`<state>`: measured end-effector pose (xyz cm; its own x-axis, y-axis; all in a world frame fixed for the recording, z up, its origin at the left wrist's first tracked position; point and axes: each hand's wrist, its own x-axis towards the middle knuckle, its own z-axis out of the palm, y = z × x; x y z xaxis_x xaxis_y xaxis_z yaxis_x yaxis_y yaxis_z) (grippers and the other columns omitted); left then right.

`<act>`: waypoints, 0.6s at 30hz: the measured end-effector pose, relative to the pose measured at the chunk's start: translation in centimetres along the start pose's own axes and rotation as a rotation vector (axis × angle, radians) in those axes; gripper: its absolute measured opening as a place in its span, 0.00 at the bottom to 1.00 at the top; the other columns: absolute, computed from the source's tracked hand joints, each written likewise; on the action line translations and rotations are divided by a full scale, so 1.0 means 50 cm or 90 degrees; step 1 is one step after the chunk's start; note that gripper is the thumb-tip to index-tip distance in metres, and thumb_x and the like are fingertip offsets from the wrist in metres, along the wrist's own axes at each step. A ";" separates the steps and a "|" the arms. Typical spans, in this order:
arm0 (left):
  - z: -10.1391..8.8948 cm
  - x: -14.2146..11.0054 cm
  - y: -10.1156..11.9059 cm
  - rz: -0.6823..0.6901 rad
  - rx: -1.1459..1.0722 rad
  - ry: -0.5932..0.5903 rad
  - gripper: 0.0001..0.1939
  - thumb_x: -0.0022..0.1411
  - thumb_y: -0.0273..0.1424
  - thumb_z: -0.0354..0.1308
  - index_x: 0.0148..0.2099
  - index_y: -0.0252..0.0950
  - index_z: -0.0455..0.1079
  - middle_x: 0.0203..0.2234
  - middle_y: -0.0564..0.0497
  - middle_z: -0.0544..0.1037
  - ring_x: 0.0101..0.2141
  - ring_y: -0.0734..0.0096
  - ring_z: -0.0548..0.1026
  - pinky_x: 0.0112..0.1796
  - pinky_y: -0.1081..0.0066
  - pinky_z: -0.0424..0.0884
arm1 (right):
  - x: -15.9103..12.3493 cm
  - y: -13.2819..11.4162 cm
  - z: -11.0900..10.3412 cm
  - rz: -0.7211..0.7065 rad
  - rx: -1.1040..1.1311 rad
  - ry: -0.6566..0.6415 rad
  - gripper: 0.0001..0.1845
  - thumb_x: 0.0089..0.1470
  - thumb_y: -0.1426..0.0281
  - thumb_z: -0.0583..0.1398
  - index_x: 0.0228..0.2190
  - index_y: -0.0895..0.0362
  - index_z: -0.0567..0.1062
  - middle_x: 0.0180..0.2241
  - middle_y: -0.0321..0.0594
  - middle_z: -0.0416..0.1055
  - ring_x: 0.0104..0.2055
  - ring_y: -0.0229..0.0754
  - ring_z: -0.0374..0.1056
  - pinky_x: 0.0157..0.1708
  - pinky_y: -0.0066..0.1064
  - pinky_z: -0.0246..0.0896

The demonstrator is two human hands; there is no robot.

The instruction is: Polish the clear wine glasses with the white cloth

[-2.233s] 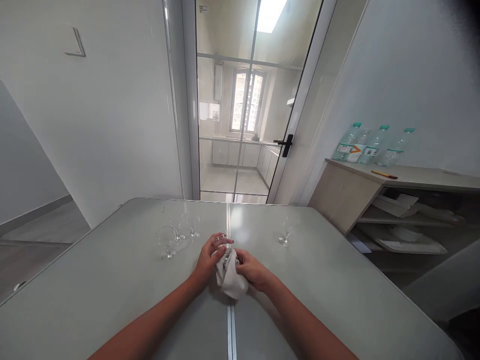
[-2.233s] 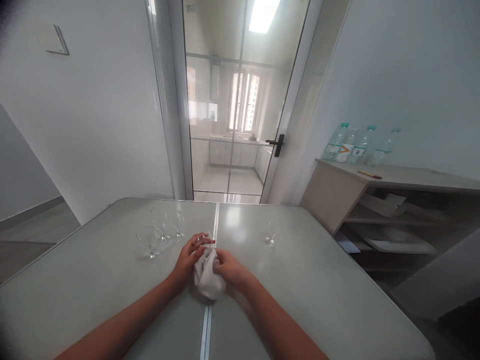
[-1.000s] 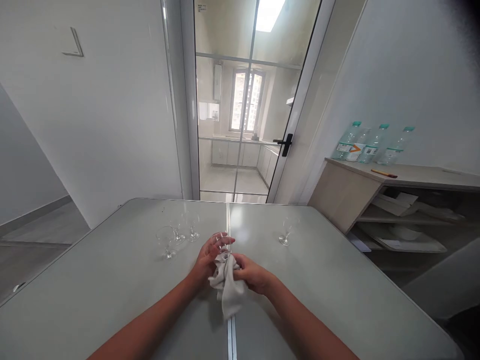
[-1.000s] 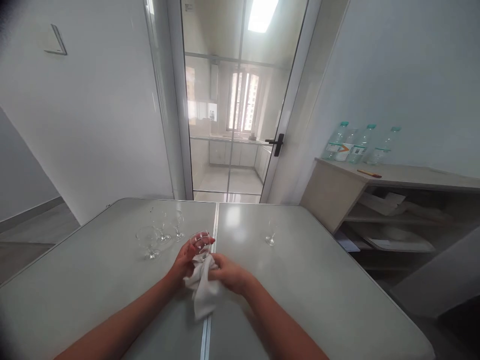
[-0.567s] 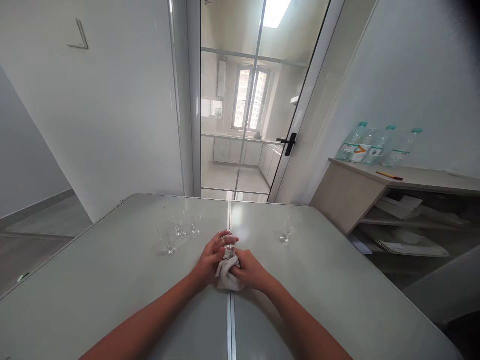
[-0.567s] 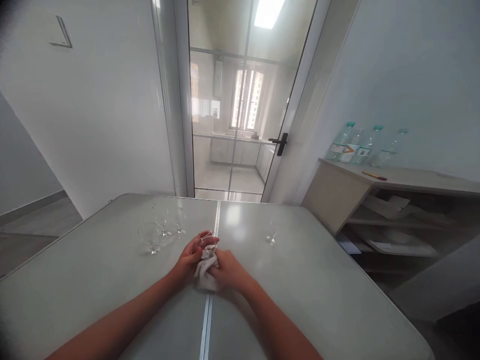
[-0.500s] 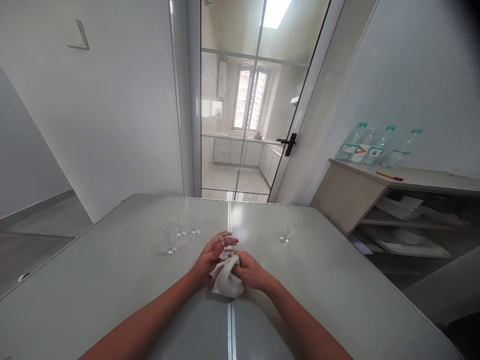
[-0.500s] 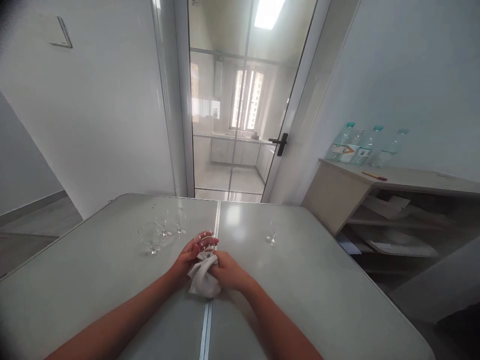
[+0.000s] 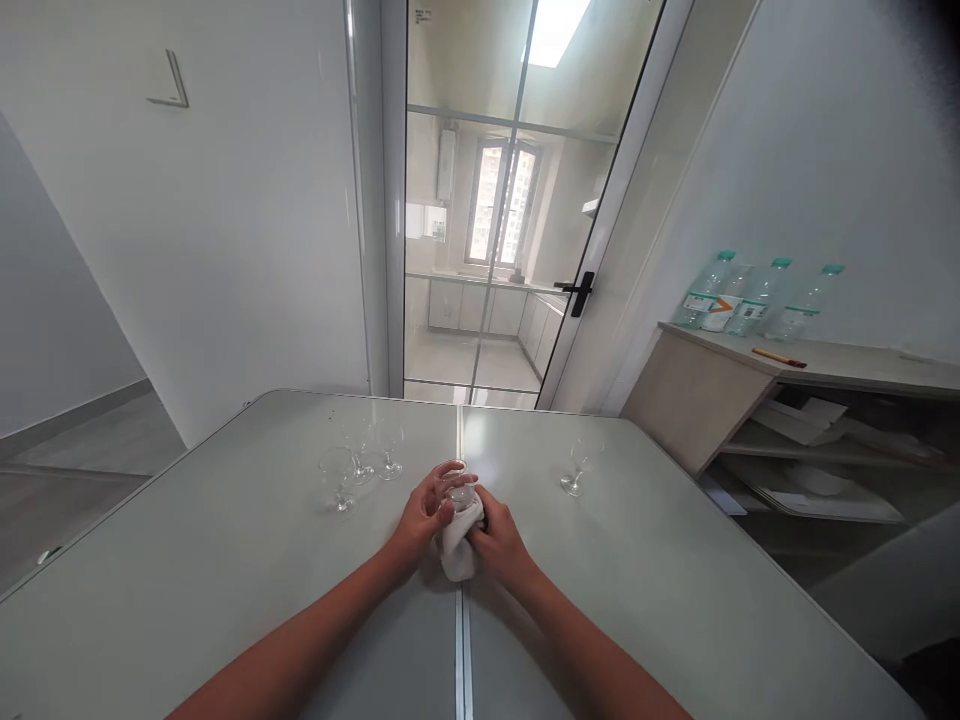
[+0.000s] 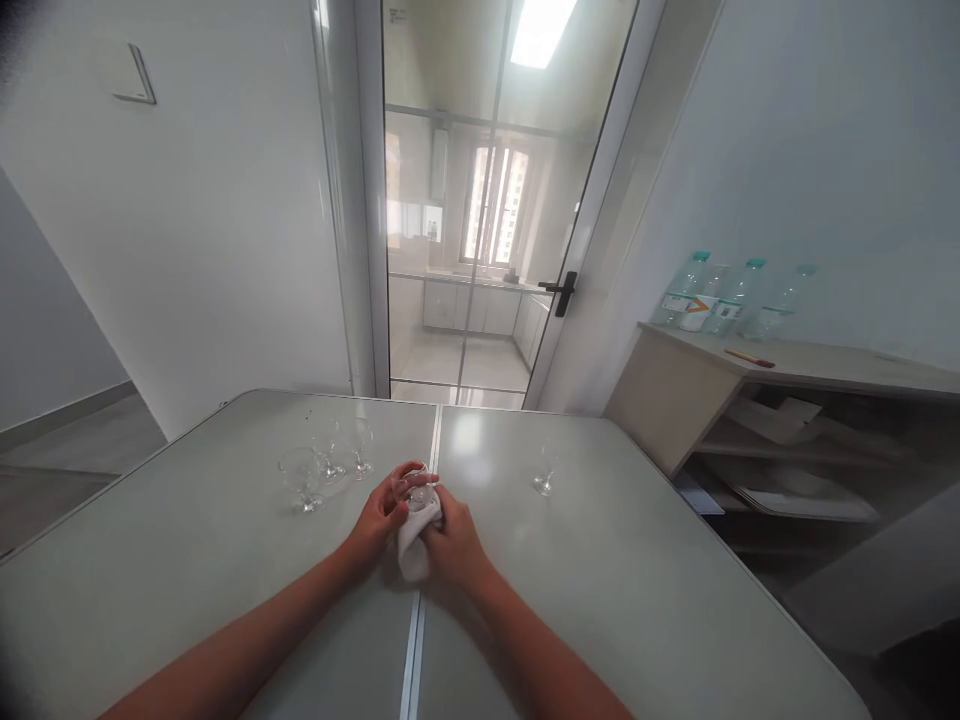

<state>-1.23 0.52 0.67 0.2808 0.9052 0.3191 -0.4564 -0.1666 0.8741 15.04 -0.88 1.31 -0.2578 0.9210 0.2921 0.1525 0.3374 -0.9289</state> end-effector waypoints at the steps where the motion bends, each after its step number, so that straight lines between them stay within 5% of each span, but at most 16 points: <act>1: 0.003 -0.001 0.001 0.006 0.011 0.001 0.36 0.55 0.49 0.69 0.60 0.37 0.69 0.58 0.37 0.75 0.57 0.46 0.72 0.54 0.59 0.69 | -0.001 -0.001 0.003 0.014 0.057 0.011 0.09 0.58 0.62 0.59 0.37 0.55 0.73 0.32 0.36 0.72 0.33 0.40 0.63 0.35 0.29 0.59; 5: 0.010 -0.002 0.005 0.003 0.025 -0.014 0.35 0.55 0.49 0.69 0.60 0.38 0.69 0.59 0.36 0.74 0.61 0.45 0.69 0.60 0.54 0.64 | -0.001 -0.007 0.003 0.049 0.204 -0.015 0.15 0.61 0.58 0.58 0.46 0.52 0.72 0.43 0.40 0.74 0.44 0.45 0.67 0.44 0.33 0.63; 10: 0.009 -0.001 0.005 0.008 -0.001 -0.018 0.36 0.54 0.48 0.70 0.60 0.38 0.69 0.59 0.34 0.74 0.61 0.43 0.68 0.60 0.53 0.62 | -0.001 -0.007 -0.005 -0.004 0.086 -0.099 0.10 0.58 0.66 0.59 0.42 0.55 0.73 0.39 0.40 0.74 0.41 0.44 0.68 0.43 0.33 0.62; 14: 0.003 0.002 0.003 0.034 0.008 0.024 0.36 0.55 0.46 0.71 0.61 0.39 0.67 0.59 0.35 0.73 0.60 0.45 0.69 0.56 0.57 0.66 | 0.000 0.009 -0.007 -0.031 -0.055 -0.046 0.07 0.58 0.70 0.54 0.31 0.56 0.71 0.26 0.34 0.70 0.28 0.38 0.59 0.31 0.29 0.54; 18: 0.001 0.003 0.004 0.059 0.023 0.066 0.35 0.55 0.46 0.71 0.61 0.40 0.66 0.59 0.36 0.74 0.60 0.47 0.69 0.55 0.59 0.67 | 0.009 0.030 -0.013 -0.025 -0.072 0.066 0.08 0.56 0.69 0.55 0.27 0.56 0.72 0.24 0.33 0.69 0.28 0.38 0.59 0.31 0.28 0.53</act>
<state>-1.24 0.60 0.89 0.1498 0.9203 0.3614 -0.4445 -0.2638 0.8561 15.79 0.18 0.19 -0.1675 0.9195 0.3556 0.2518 0.3886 -0.8863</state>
